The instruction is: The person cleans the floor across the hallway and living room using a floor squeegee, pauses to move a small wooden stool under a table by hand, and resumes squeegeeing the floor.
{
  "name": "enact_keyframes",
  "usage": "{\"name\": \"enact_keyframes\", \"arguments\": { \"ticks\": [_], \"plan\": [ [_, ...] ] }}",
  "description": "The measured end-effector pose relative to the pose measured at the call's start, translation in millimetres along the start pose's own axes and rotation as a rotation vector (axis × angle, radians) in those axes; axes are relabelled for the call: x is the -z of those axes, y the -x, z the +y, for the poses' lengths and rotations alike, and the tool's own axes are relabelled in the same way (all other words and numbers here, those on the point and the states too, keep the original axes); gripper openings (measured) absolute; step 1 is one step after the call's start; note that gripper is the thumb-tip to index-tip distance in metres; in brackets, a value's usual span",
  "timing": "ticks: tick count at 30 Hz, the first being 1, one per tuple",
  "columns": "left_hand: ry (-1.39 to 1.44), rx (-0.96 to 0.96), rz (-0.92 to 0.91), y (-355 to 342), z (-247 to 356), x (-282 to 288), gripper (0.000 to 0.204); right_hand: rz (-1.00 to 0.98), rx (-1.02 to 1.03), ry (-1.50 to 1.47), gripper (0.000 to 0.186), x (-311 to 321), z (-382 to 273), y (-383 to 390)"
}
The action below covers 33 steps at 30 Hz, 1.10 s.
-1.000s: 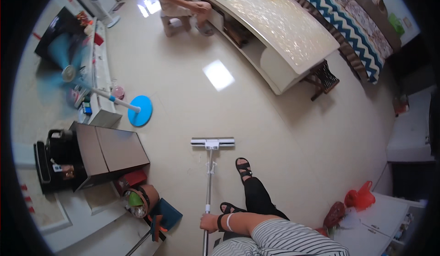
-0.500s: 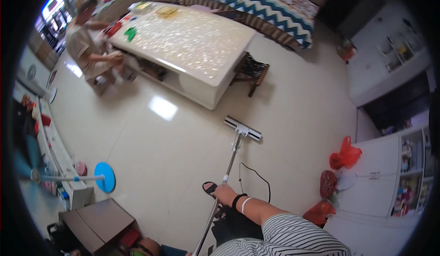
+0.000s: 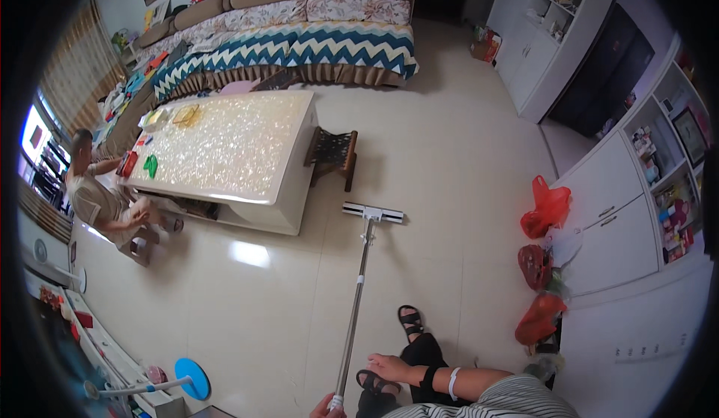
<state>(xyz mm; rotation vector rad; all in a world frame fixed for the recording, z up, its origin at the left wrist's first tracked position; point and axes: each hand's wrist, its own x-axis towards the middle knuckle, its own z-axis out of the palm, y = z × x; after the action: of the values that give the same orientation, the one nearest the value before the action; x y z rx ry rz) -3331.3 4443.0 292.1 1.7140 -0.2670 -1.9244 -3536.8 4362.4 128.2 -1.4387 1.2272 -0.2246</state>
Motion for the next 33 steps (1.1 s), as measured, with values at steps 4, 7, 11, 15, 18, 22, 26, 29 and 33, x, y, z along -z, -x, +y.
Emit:
{"name": "enact_keyframes", "arguments": {
  "ticks": [4,7,11,15,18,22,26,29,33],
  "plan": [
    [-0.006,-0.051,-0.053,-47,32,-45,0.049,0.003,0.066,-0.050,0.034,46,-4,-10],
    [-0.077,-0.070,-0.041,-64,54,-105,0.049,0.019,0.050,-0.113,0.034,90,0,-23],
    [0.041,-0.157,-0.150,-102,35,-168,0.044,-0.014,-0.026,-0.012,0.035,166,-3,-31],
    [-0.066,0.062,-0.514,-107,87,-261,0.048,-0.223,-0.425,-0.704,0.034,261,-5,-8],
    [-0.275,0.149,-0.825,-133,132,-338,0.044,-0.269,-0.398,-0.888,0.039,353,-6,27],
    [-0.493,0.182,-0.910,-176,179,-380,0.042,-0.299,-0.518,-1.000,0.040,429,5,87],
    [-0.568,0.046,-0.691,-189,196,-364,0.036,-0.125,-0.536,-1.054,0.043,445,35,155],
    [-0.645,-0.040,-0.581,-220,185,-323,0.036,-0.086,-0.548,-1.076,0.046,458,10,181],
    [-0.497,0.171,-0.500,-244,198,-313,0.035,0.090,-0.414,-0.402,0.030,456,10,185]
  ]
}}
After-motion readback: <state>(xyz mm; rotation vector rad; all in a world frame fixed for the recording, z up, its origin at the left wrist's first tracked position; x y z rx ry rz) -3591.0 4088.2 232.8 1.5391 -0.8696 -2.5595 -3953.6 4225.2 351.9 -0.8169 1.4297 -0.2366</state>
